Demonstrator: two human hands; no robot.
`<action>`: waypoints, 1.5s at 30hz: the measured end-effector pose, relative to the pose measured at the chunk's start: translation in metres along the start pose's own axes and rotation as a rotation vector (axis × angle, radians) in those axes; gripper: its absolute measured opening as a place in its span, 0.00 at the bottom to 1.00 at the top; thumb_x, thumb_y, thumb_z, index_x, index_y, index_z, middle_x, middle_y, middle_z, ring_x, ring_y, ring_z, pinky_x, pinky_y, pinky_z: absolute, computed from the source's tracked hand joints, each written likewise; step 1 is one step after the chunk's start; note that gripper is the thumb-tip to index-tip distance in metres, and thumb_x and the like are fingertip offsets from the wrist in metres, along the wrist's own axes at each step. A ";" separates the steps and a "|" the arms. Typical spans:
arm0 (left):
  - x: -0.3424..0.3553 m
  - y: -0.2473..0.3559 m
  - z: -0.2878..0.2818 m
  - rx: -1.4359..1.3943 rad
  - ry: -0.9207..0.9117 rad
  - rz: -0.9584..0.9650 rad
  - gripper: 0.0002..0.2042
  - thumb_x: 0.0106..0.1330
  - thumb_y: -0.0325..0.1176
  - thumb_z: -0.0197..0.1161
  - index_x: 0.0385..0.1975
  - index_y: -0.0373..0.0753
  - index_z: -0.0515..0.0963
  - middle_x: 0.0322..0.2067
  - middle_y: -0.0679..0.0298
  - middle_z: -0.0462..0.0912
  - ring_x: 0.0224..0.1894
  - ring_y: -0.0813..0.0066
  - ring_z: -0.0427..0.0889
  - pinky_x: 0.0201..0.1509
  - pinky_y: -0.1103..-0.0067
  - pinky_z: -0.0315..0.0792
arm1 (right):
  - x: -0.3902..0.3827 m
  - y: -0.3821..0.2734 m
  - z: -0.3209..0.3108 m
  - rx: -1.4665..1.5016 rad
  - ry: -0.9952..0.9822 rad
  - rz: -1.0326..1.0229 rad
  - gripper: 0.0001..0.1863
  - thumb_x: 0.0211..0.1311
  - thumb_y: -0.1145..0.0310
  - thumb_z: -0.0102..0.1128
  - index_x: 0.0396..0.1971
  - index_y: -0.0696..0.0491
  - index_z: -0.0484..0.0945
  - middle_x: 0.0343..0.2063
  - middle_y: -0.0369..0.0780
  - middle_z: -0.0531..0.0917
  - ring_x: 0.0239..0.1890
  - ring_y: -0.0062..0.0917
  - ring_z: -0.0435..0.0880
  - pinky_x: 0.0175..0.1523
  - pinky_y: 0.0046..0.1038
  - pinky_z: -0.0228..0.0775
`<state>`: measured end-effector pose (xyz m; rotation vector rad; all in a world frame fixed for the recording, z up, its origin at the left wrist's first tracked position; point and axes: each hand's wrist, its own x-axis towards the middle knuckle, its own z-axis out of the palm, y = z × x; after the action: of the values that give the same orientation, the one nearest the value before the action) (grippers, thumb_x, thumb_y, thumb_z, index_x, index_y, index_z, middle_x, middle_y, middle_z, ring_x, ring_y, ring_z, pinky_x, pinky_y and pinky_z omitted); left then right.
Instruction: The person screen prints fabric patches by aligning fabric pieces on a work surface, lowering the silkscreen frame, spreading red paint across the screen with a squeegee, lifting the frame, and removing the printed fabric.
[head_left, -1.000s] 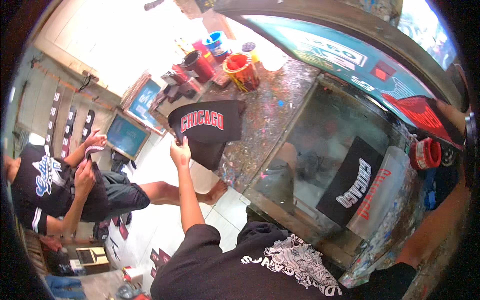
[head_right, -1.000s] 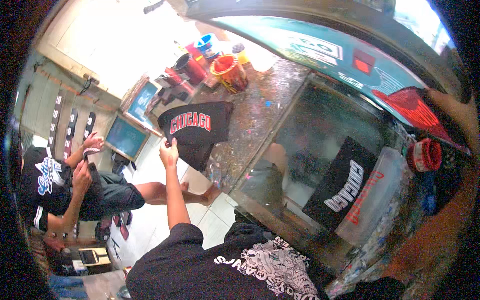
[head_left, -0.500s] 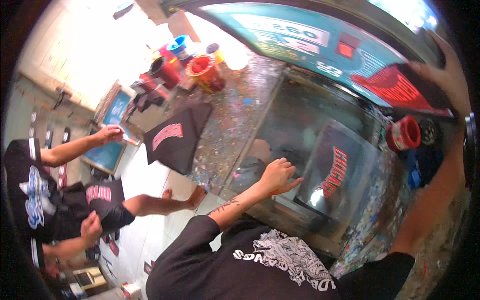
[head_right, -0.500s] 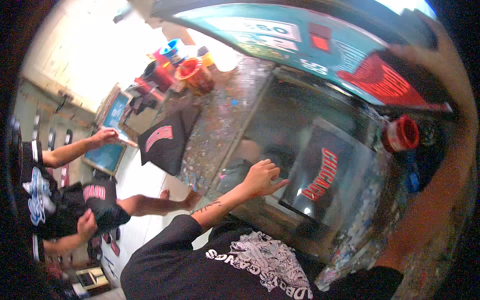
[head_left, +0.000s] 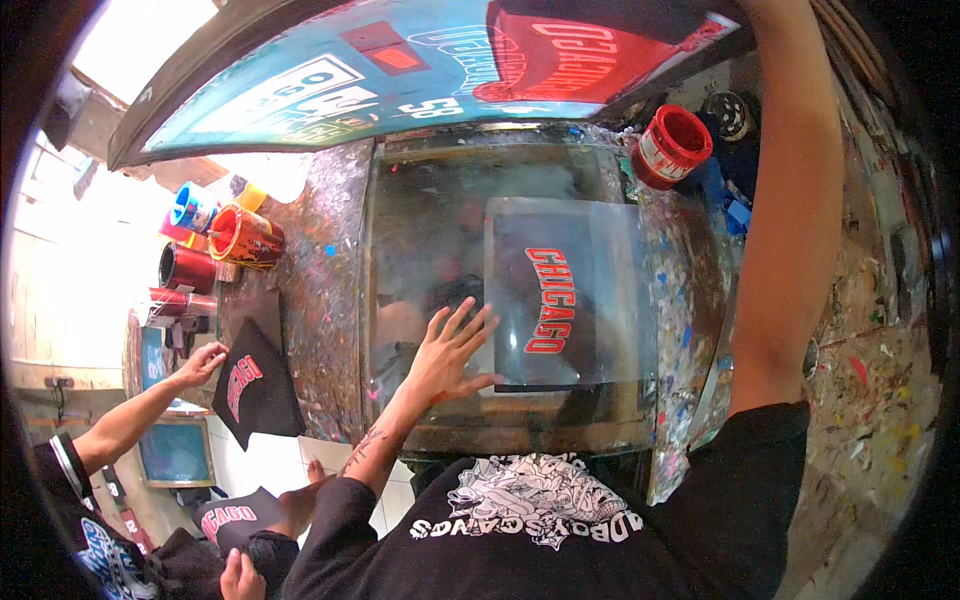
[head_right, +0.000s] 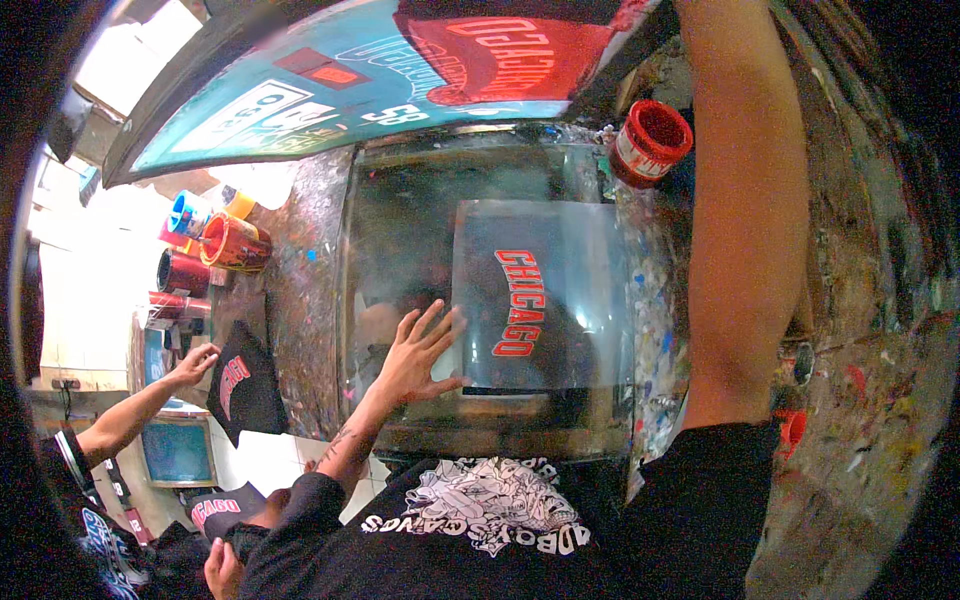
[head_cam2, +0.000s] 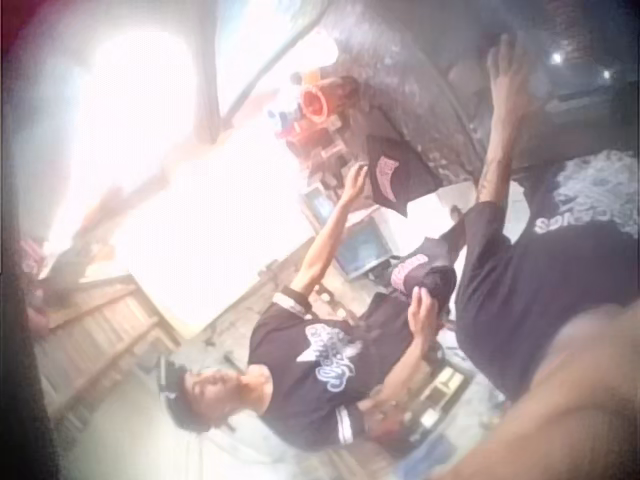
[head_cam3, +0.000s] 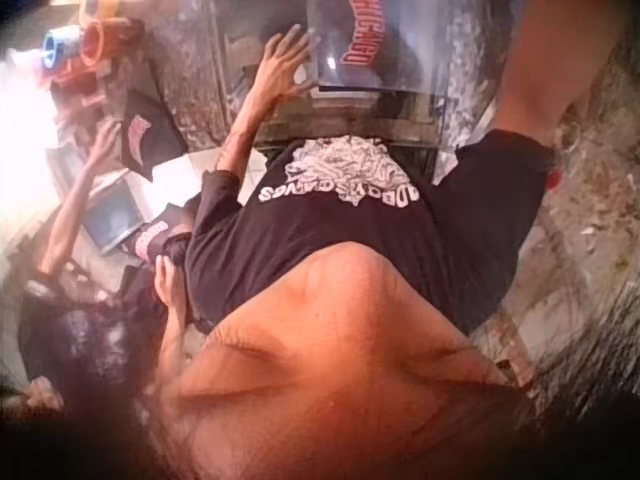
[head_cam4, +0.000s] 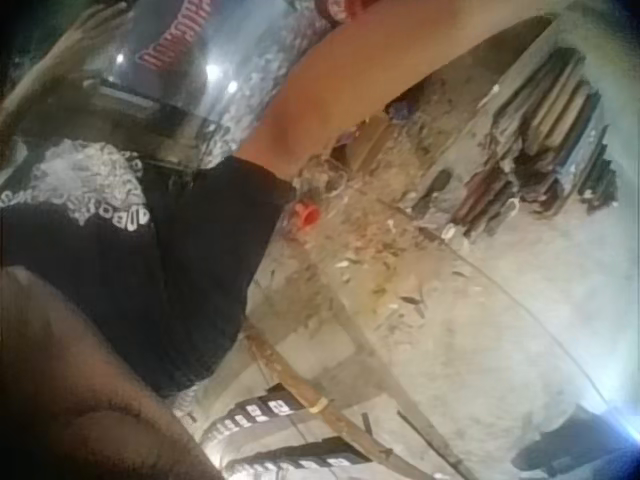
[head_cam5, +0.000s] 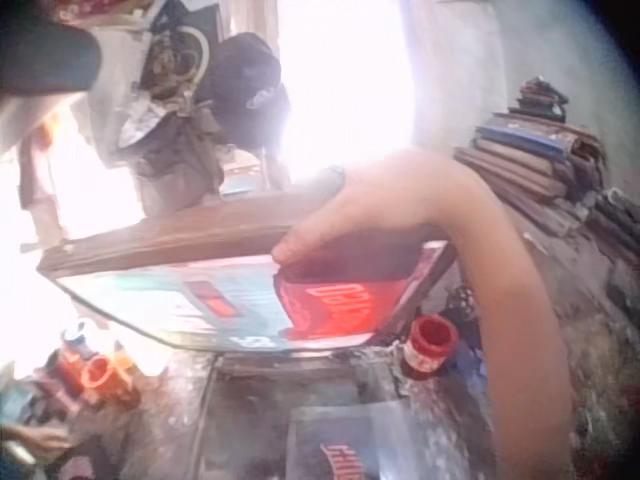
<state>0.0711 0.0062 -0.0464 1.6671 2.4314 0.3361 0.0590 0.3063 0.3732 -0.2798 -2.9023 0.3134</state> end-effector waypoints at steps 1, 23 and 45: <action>0.000 0.000 0.001 0.005 0.011 -0.007 0.45 0.62 0.67 0.61 0.75 0.45 0.62 0.77 0.62 0.58 0.81 0.59 0.47 0.81 0.54 0.42 | 0.001 0.002 0.001 0.002 0.006 -0.014 0.36 0.46 0.35 0.74 0.39 0.55 0.90 0.41 0.52 0.89 0.46 0.36 0.87 0.53 0.33 0.77; 0.000 0.002 0.003 -0.002 0.004 -0.030 0.45 0.59 0.65 0.64 0.75 0.48 0.62 0.77 0.61 0.56 0.81 0.56 0.47 0.81 0.52 0.40 | 0.003 0.012 0.012 0.016 0.016 -0.119 0.34 0.45 0.37 0.74 0.40 0.54 0.86 0.39 0.48 0.86 0.44 0.35 0.85 0.51 0.35 0.75; 0.000 0.003 -0.001 -0.032 0.015 -0.042 0.46 0.58 0.65 0.65 0.75 0.49 0.63 0.78 0.61 0.56 0.81 0.56 0.48 0.80 0.53 0.41 | 0.002 0.012 0.018 0.022 0.006 -0.138 0.33 0.45 0.38 0.74 0.40 0.52 0.82 0.37 0.44 0.83 0.41 0.35 0.83 0.49 0.37 0.72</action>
<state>0.0730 0.0071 -0.0446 1.6034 2.4545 0.3806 0.0555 0.3144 0.3539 -0.0764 -2.8920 0.3201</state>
